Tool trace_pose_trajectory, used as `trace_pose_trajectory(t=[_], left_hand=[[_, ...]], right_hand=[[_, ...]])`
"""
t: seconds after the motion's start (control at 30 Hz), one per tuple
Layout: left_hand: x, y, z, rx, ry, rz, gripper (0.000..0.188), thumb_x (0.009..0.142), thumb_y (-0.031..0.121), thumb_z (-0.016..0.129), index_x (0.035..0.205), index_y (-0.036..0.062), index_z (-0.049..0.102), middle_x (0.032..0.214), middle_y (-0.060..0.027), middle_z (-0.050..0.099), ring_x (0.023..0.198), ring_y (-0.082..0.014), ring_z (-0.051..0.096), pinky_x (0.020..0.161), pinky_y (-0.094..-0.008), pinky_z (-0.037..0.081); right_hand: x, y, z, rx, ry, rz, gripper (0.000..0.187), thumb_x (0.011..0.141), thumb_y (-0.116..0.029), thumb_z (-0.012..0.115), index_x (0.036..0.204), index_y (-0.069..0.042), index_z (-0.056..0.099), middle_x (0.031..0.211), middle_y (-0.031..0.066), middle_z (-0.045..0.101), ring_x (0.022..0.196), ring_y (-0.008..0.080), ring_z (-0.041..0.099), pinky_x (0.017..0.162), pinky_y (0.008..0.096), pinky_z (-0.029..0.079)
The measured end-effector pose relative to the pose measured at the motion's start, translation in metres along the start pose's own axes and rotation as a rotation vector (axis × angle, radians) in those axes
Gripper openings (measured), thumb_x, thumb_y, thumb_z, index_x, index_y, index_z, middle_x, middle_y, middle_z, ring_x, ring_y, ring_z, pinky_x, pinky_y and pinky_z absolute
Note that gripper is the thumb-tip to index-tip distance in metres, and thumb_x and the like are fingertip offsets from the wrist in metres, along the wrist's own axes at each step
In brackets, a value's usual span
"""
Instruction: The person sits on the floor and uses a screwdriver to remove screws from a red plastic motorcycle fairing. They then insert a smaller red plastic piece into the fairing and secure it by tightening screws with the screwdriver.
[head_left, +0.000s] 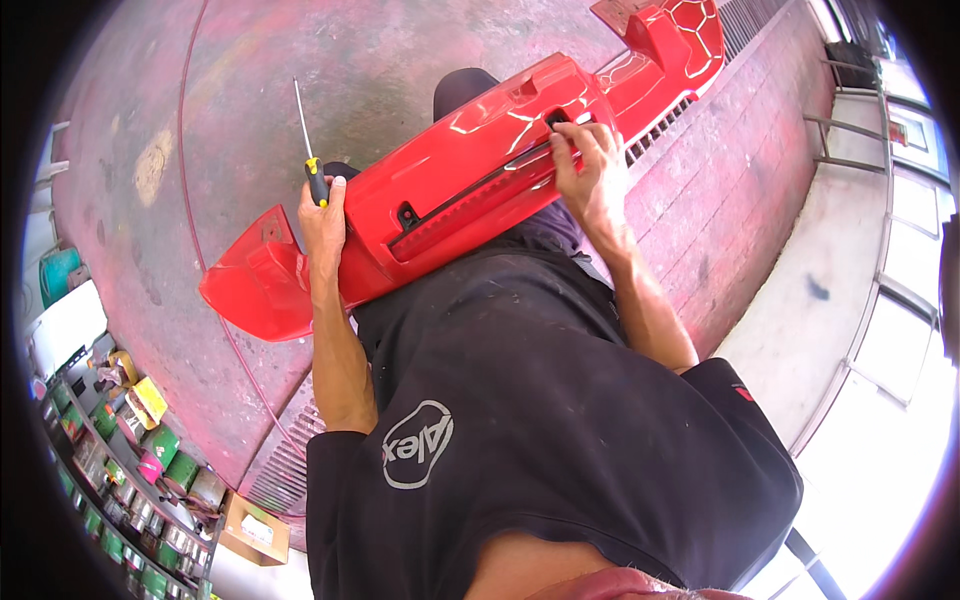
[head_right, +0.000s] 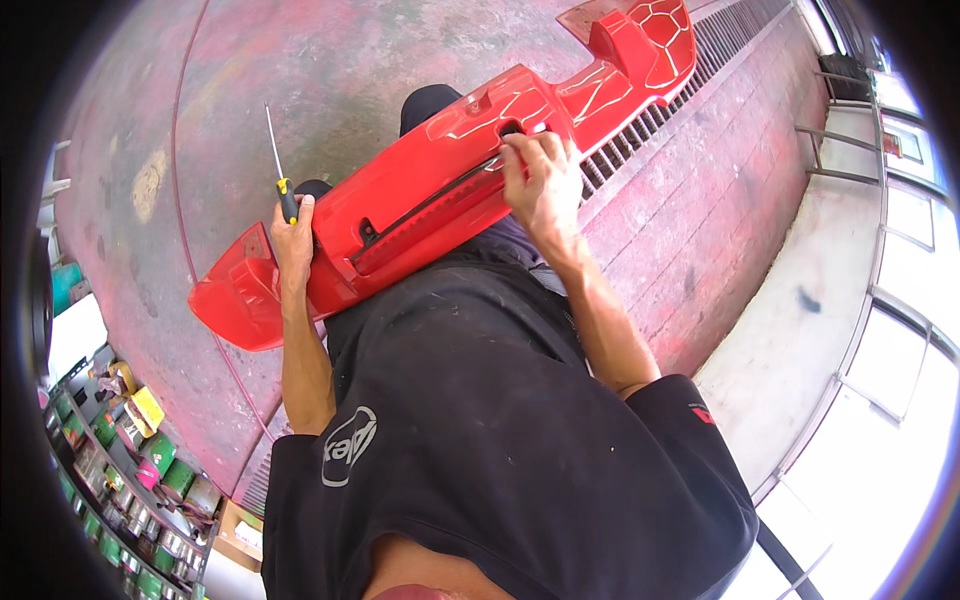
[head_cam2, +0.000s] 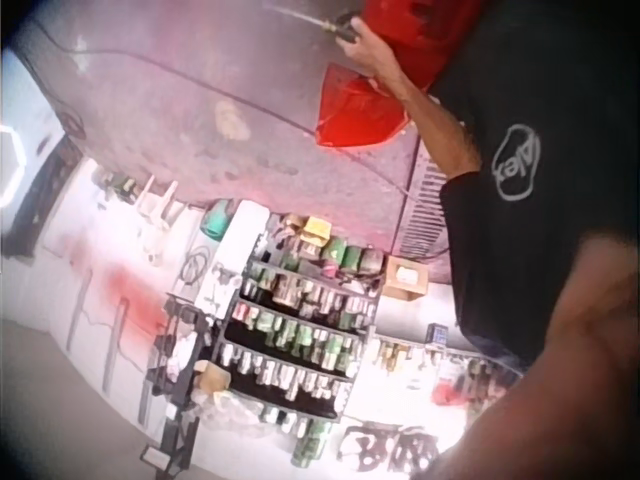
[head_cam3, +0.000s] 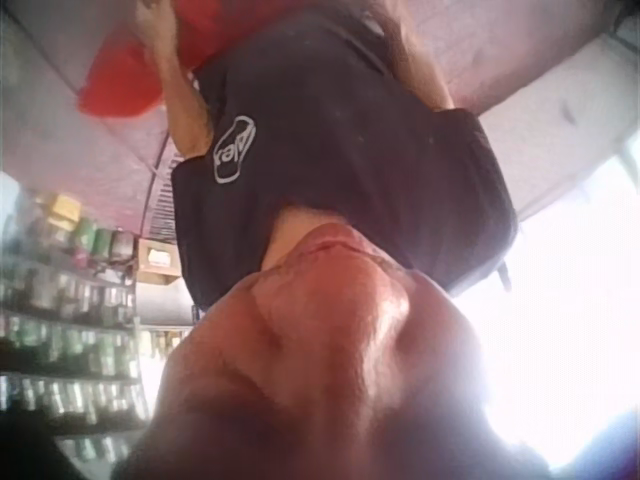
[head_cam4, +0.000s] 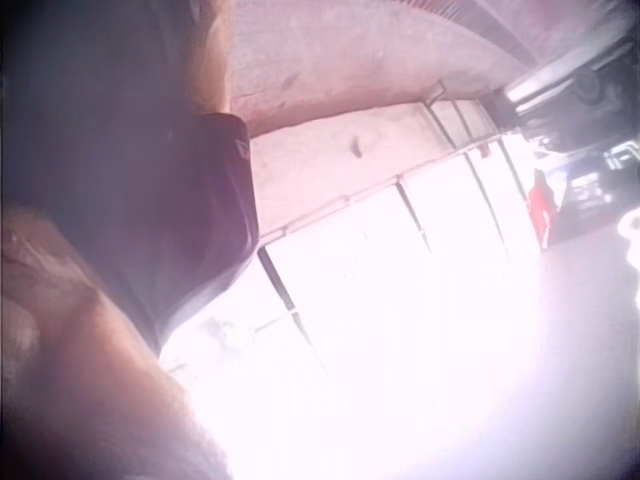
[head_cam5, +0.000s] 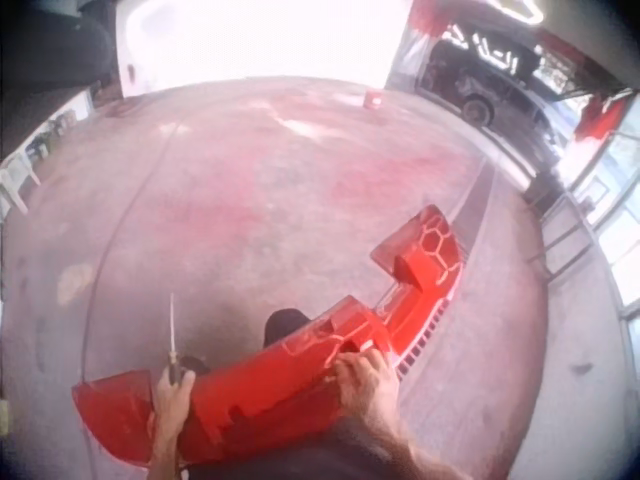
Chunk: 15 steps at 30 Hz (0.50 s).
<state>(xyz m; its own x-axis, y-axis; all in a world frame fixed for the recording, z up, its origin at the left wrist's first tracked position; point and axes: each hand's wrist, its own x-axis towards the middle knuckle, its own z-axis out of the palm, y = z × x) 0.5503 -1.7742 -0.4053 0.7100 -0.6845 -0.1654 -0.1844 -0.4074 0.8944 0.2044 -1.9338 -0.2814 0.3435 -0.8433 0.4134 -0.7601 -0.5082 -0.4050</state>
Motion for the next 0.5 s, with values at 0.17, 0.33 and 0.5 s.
trace_pose_trajectory(t=[0.17, 0.33, 0.5], left_hand=[[0.003, 0.008, 0.007, 0.012, 0.006, 0.094, 0.036, 0.102, 0.034, 0.078, 0.115, 0.0006, 0.071, 0.096, -0.0076, 0.072, 0.085, -0.0175, 0.064, 0.081, -0.0358, 0.053], [0.007, 0.011, 0.009, 0.062, 0.007, 0.125, 0.038, 0.101, 0.036, 0.079, 0.115, 0.0006, 0.072, 0.095, -0.0083, 0.073, 0.084, -0.0179, 0.065, 0.079, -0.0362, 0.053], [0.009, 0.009, 0.010, 0.061, -0.008, 0.089, 0.041, 0.101, 0.039, 0.078, 0.113, 0.0009, 0.072, 0.093, -0.0095, 0.074, 0.084, -0.0193, 0.066, 0.078, -0.0378, 0.053]], right_hand=[[0.027, 0.035, -0.011, -0.049, -0.245, -0.110, 0.016, 0.099, -0.013, 0.071, 0.111, -0.007, 0.079, 0.096, 0.0153, 0.069, 0.094, 0.0365, 0.071, 0.085, 0.0466, 0.058], [0.061, 0.038, -0.019, -0.290, -0.640, -0.262, 0.020, 0.101, -0.018, 0.064, 0.100, -0.003, 0.078, 0.098, 0.0169, 0.070, 0.095, 0.0375, 0.073, 0.082, 0.0505, 0.060], [0.081, 0.052, -0.009, -0.350, -0.797, -0.485, 0.018, 0.093, -0.011, 0.063, 0.092, 0.000, 0.078, 0.100, 0.0176, 0.072, 0.096, 0.0381, 0.073, 0.083, 0.0515, 0.060]])
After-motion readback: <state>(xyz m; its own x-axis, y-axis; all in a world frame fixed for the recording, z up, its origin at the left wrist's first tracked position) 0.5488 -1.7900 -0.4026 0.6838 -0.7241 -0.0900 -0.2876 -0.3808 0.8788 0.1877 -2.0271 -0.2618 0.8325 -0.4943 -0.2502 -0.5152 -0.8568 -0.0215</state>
